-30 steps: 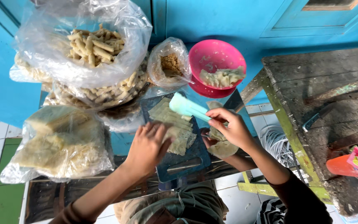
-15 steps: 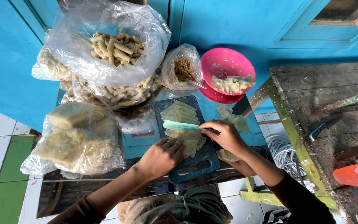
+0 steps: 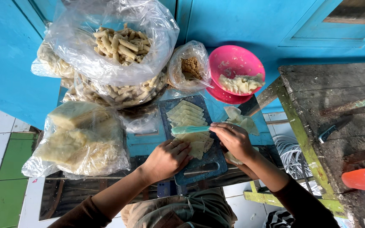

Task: The person tears pieces from a block of dough, rolls and shapes each piece by hand into a cylinder on a cutting board, and places the finished dough sticks into a large plastic bag. Near the end they use a plastic spatula to scrape dough pieces from a pink bowl onto the board and continue shaping.

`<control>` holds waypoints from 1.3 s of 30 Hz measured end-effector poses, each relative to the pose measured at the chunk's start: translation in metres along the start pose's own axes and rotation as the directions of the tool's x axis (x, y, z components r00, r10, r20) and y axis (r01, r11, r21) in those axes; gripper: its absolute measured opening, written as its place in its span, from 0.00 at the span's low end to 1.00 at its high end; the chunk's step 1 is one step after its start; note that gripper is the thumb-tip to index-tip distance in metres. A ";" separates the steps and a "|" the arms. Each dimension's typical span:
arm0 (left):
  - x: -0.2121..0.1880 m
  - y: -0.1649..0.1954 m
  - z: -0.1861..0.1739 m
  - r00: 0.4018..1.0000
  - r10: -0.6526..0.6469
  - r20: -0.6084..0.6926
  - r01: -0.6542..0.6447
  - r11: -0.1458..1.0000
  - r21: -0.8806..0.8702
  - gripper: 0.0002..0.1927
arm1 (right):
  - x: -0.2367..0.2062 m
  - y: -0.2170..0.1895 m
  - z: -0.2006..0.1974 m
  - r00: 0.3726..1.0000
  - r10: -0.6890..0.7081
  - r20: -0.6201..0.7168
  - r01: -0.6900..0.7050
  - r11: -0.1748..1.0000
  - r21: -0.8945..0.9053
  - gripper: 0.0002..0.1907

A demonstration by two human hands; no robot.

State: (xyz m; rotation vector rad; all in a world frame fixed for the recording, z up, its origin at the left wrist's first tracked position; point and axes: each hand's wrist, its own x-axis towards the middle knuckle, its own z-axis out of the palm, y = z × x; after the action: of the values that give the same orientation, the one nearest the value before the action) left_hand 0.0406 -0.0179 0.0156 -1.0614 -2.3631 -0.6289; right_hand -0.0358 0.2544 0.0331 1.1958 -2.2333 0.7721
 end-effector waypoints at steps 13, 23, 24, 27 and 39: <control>-0.001 0.002 0.001 1.000 0.002 -0.025 0.000 0.999 0.045 0.14 | -0.003 0.009 0.000 0.983 0.179 0.025 -0.180 0.957 0.229 0.07; -0.003 0.002 0.003 1.000 -0.010 0.007 0.010 0.999 0.034 0.14 | -0.008 0.007 0.005 0.995 0.097 0.005 -0.097 0.995 -0.006 0.10; -0.003 0.001 0.004 1.000 -0.008 0.000 0.008 0.999 0.039 0.14 | -0.007 0.006 0.004 0.995 0.100 -0.005 -0.100 0.995 -0.012 0.10; -0.003 0.001 0.004 1.000 -0.015 -0.004 0.015 0.999 0.037 0.13 | -0.007 0.005 0.004 0.992 0.125 -0.017 -0.125 0.992 -0.012 0.10; 0.000 0.002 -0.003 1.000 0.014 -0.014 -0.013 0.998 0.055 0.15 | 0.016 0.035 -0.012 0.882 0.428 0.195 -0.466 0.855 0.228 0.11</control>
State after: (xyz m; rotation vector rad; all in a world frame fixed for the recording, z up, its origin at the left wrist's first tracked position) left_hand 0.0425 -0.0183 0.0186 -1.0448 -2.3455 -0.5609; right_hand -0.0724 0.2691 0.0436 0.8597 -2.6319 1.2432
